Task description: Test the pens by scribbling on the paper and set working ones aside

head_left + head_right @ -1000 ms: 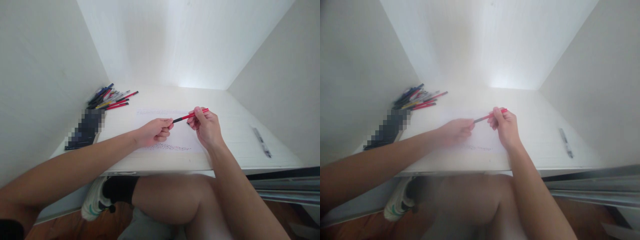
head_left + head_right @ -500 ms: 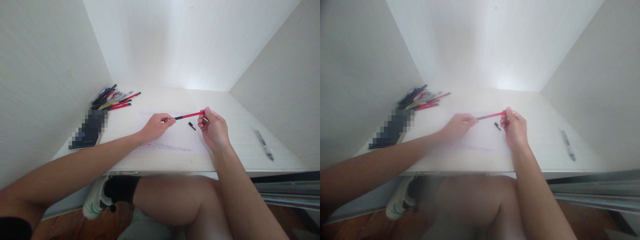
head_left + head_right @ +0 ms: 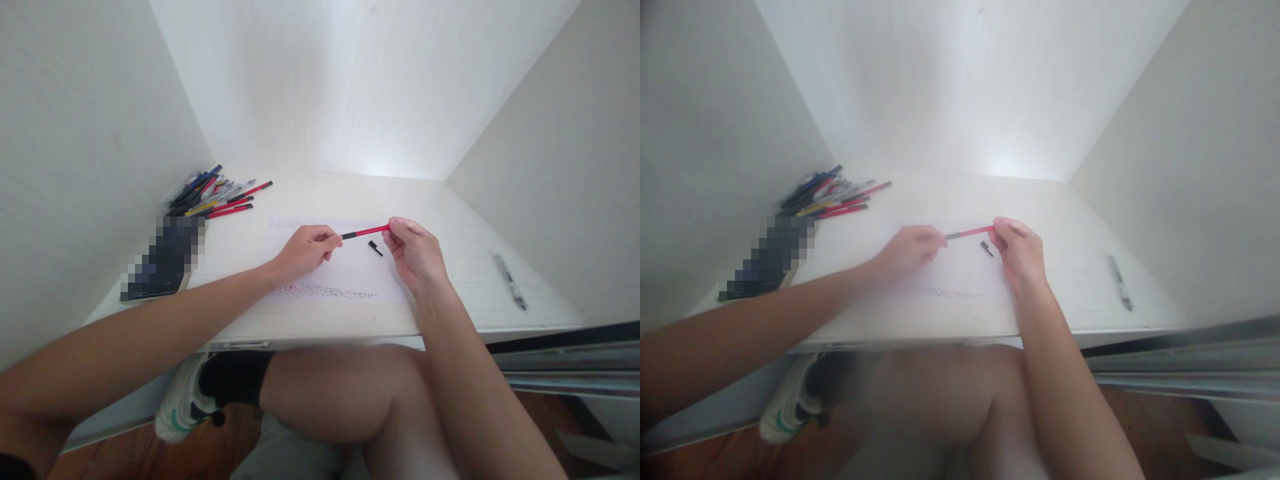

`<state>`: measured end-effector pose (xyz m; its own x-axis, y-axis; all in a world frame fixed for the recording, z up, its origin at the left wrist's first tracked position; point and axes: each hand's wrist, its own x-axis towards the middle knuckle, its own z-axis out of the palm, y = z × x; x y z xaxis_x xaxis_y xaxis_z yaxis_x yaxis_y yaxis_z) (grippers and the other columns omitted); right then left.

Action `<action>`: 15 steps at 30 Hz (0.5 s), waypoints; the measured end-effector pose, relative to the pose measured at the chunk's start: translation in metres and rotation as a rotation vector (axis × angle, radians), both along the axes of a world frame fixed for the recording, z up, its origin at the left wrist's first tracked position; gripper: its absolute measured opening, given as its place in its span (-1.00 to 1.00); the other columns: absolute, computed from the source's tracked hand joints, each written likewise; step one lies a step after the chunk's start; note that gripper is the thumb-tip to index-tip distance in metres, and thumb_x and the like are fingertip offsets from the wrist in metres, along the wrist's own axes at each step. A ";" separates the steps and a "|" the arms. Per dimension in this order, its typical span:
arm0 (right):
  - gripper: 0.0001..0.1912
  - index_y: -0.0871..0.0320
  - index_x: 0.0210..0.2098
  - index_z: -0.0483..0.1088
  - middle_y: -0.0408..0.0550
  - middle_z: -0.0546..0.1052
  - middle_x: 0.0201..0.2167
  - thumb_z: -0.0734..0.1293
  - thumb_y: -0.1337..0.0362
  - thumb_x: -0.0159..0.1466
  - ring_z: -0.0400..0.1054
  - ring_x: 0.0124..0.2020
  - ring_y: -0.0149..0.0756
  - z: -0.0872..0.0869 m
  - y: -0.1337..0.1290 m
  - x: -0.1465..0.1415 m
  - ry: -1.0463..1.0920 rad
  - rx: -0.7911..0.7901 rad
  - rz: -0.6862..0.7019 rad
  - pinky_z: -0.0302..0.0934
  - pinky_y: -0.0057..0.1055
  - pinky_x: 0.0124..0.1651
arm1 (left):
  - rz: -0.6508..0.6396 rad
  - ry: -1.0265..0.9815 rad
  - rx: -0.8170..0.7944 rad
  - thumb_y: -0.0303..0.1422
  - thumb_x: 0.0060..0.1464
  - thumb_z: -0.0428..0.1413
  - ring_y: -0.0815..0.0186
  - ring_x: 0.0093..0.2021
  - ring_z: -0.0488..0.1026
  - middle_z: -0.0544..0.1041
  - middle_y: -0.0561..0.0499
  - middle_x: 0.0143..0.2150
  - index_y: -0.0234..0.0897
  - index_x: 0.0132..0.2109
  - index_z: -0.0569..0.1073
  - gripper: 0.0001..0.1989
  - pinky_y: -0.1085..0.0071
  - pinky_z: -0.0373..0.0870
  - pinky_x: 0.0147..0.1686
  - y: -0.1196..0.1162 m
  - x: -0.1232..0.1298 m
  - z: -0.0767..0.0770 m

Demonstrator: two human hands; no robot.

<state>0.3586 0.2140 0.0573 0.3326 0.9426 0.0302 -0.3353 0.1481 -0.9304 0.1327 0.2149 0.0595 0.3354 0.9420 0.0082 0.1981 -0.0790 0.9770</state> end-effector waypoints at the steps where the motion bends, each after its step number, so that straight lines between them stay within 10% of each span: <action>1: -0.79 0.11 -0.41 0.58 -0.14 0.60 -0.33 0.65 0.31 0.05 0.51 -0.32 -0.42 -0.001 0.001 0.001 -0.009 0.007 0.000 0.55 -0.47 -0.14 | 0.001 -0.026 -0.042 -0.27 0.31 0.13 0.47 -0.61 0.19 0.37 0.10 -0.56 -0.24 -0.34 0.53 -0.75 0.46 0.06 -0.58 0.000 0.000 0.000; 15: -0.72 0.08 -0.30 0.61 -0.12 0.68 -0.24 0.65 0.36 0.01 0.59 -0.12 -0.34 0.004 -0.003 -0.004 0.025 0.069 0.110 0.48 -0.32 0.17 | 0.127 -0.148 -0.237 -0.34 0.33 0.16 0.49 -0.59 0.30 0.41 0.06 -0.47 -0.29 -0.28 0.56 -0.80 0.51 0.13 -0.66 0.000 0.001 0.008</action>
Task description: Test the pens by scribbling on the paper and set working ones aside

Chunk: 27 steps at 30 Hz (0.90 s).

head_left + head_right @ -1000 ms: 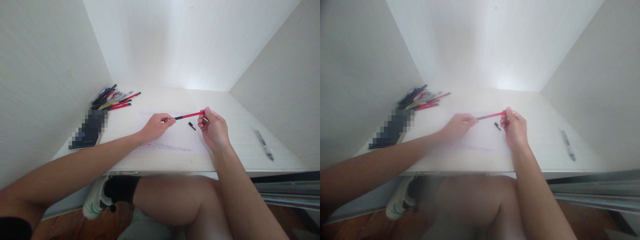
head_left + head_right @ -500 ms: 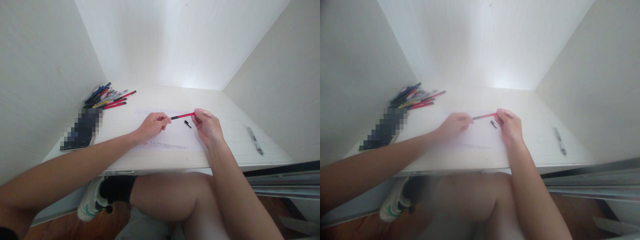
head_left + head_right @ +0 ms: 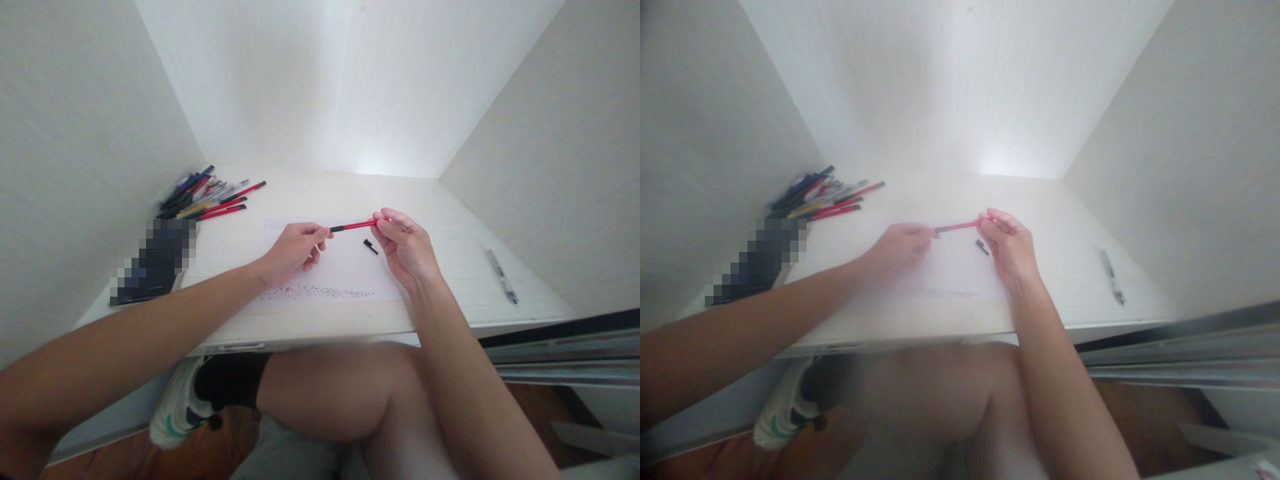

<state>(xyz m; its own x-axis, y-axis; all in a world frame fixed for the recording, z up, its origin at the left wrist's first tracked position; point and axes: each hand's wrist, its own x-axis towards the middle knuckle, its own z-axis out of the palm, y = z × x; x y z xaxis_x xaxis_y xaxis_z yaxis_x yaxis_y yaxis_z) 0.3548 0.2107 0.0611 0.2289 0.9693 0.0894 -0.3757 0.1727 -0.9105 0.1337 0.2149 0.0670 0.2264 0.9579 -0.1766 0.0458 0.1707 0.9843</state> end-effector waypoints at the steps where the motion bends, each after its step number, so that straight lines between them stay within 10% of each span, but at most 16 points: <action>1: -0.72 0.09 -0.31 0.61 -0.11 0.68 -0.25 0.66 0.33 0.01 0.59 -0.13 -0.34 0.000 -0.001 -0.001 -0.010 -0.005 0.003 0.48 -0.32 0.17 | 0.009 0.025 0.016 -0.38 0.31 0.18 0.48 -0.58 0.32 0.43 0.05 -0.46 -0.30 -0.25 0.57 -0.86 0.51 0.16 -0.65 -0.001 0.001 0.002; 17: -0.65 0.09 -0.47 0.44 -0.19 0.59 -0.38 0.69 0.25 0.02 0.56 -0.24 -0.39 0.000 0.000 -0.001 0.047 -0.090 0.038 0.55 -0.41 0.07 | 0.017 0.121 0.184 -0.41 0.25 0.25 0.40 -0.50 0.48 0.57 -0.06 -0.36 -0.32 -0.21 0.62 -0.93 0.52 0.30 -0.65 -0.012 0.002 0.011; 27: -0.76 0.09 -0.41 0.52 -0.20 0.60 -0.32 0.64 0.34 0.07 0.55 -0.19 -0.42 -0.002 -0.001 -0.002 0.031 -0.071 0.059 0.49 -0.41 0.14 | -0.028 0.073 0.054 -0.17 0.48 0.00 0.42 -0.62 0.38 0.45 -0.01 -0.54 -0.31 -0.36 0.51 -0.54 0.49 0.23 -0.65 -0.003 0.002 0.002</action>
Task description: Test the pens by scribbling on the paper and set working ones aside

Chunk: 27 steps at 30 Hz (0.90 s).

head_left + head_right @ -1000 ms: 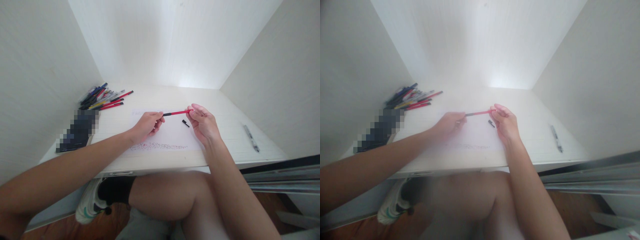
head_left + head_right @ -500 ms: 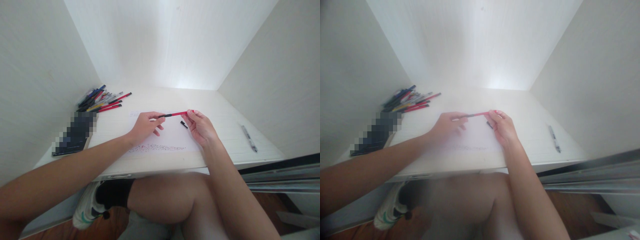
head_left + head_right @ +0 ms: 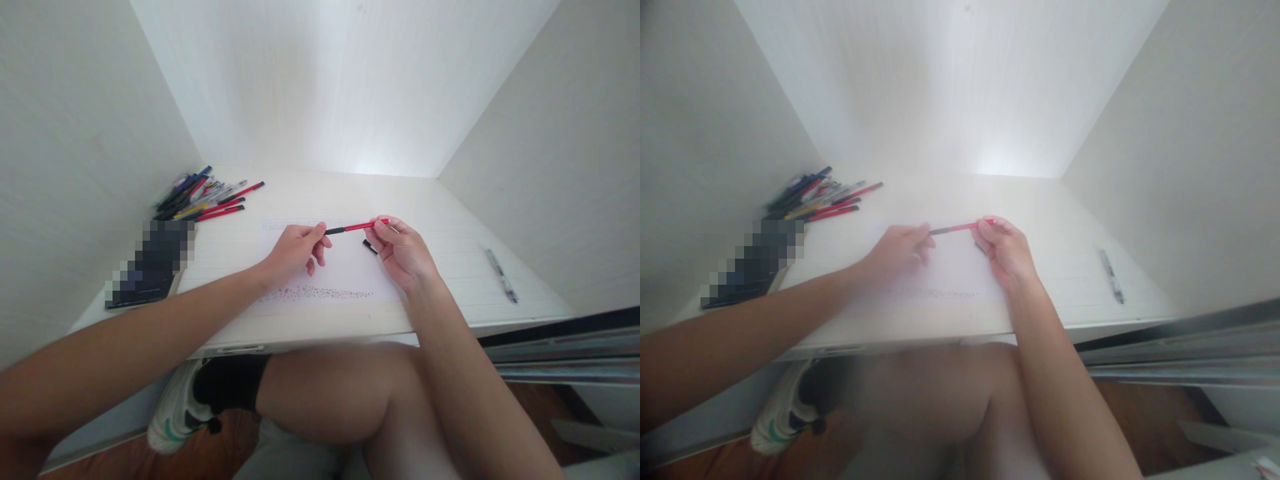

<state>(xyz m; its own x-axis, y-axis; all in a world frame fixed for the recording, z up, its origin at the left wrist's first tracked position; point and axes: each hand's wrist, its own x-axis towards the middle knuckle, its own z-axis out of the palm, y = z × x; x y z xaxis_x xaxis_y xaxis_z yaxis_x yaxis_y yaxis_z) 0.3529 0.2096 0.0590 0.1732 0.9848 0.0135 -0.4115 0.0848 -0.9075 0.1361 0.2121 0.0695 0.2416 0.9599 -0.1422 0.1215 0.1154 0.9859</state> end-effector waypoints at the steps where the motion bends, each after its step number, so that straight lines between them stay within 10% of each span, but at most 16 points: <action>1: -0.77 0.09 -0.41 0.52 -0.20 0.60 -0.31 0.63 0.36 0.08 0.55 -0.18 -0.42 0.000 0.000 0.000 0.003 0.003 0.005 0.48 -0.41 0.15 | 0.000 -0.017 -0.023 -0.15 0.48 0.00 0.41 -0.62 0.38 0.43 0.00 -0.55 -0.30 -0.36 0.51 -0.53 0.49 0.24 -0.65 0.001 0.000 -0.002; 12: -0.72 0.10 -0.44 0.50 -0.15 0.60 -0.33 0.65 0.18 0.12 0.56 -0.19 -0.37 0.000 0.000 -0.001 0.003 0.001 -0.017 0.55 -0.43 0.10 | 0.069 0.053 0.064 -0.41 0.25 0.25 0.39 -0.47 0.50 0.58 -0.05 -0.33 -0.35 -0.16 0.61 -0.92 0.52 0.41 -0.59 -0.004 0.000 0.006; 27: -0.78 0.15 -0.45 0.53 -0.14 0.58 -0.39 0.64 0.32 0.09 0.51 -0.37 -0.45 0.000 0.003 0.002 0.012 -0.096 -0.081 0.55 -0.54 -0.15 | 0.079 0.054 0.139 -0.33 0.29 0.22 0.30 -0.38 0.58 0.63 -0.14 -0.29 -0.35 -0.24 0.59 -0.83 0.50 0.49 -0.60 -0.003 0.001 -0.001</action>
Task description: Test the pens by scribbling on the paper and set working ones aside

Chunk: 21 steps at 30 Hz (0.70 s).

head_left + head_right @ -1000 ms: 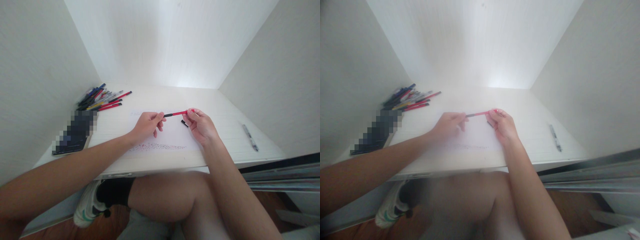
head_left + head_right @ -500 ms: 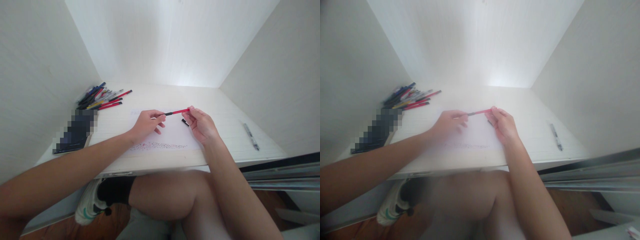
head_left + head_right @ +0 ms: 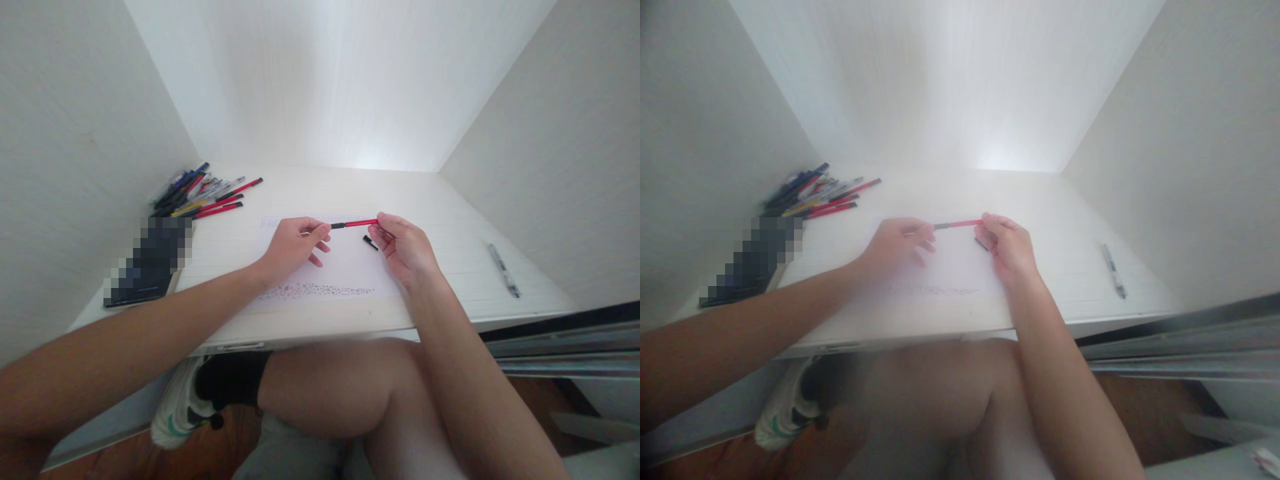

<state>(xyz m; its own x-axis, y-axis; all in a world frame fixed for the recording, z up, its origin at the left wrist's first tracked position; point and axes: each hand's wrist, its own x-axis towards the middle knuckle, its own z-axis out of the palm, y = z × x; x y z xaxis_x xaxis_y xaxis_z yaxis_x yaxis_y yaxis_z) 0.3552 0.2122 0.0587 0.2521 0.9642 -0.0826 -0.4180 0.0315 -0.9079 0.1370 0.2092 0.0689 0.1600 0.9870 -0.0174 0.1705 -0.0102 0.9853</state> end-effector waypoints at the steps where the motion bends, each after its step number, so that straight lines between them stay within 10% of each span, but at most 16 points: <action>1: -0.79 0.15 -0.44 0.54 -0.13 0.59 -0.38 0.63 0.34 0.09 0.52 -0.35 -0.44 0.000 0.000 0.000 0.002 0.003 -0.001 0.55 -0.53 -0.12 | 0.004 -0.012 -0.004 -0.30 0.31 0.20 0.30 -0.38 0.58 0.62 -0.14 -0.30 -0.34 -0.27 0.58 -0.79 0.50 0.48 -0.61 0.000 0.000 -0.001; 14: -0.77 0.06 -0.33 0.50 -0.12 0.66 -0.21 0.59 0.39 0.09 0.58 -0.04 -0.29 -0.004 -0.001 -0.003 -0.122 0.107 0.096 0.45 -0.26 0.24 | 0.080 -0.184 -0.127 -0.27 0.40 0.03 0.31 -0.65 0.38 0.27 0.03 -0.68 -0.21 -0.56 0.31 -0.51 0.41 0.32 -0.64 0.004 0.003 -0.001; 21: -0.72 0.16 -0.36 0.50 0.02 0.63 -0.38 0.50 0.09 0.31 0.47 -0.48 -0.40 0.004 -0.003 -0.002 -0.262 -0.061 0.055 0.36 -0.50 -0.50 | 0.050 -0.174 0.032 -0.30 0.27 0.24 0.28 -0.47 0.51 0.56 -0.12 -0.39 -0.30 -0.36 0.57 -0.77 0.44 0.39 -0.63 0.006 0.001 -0.008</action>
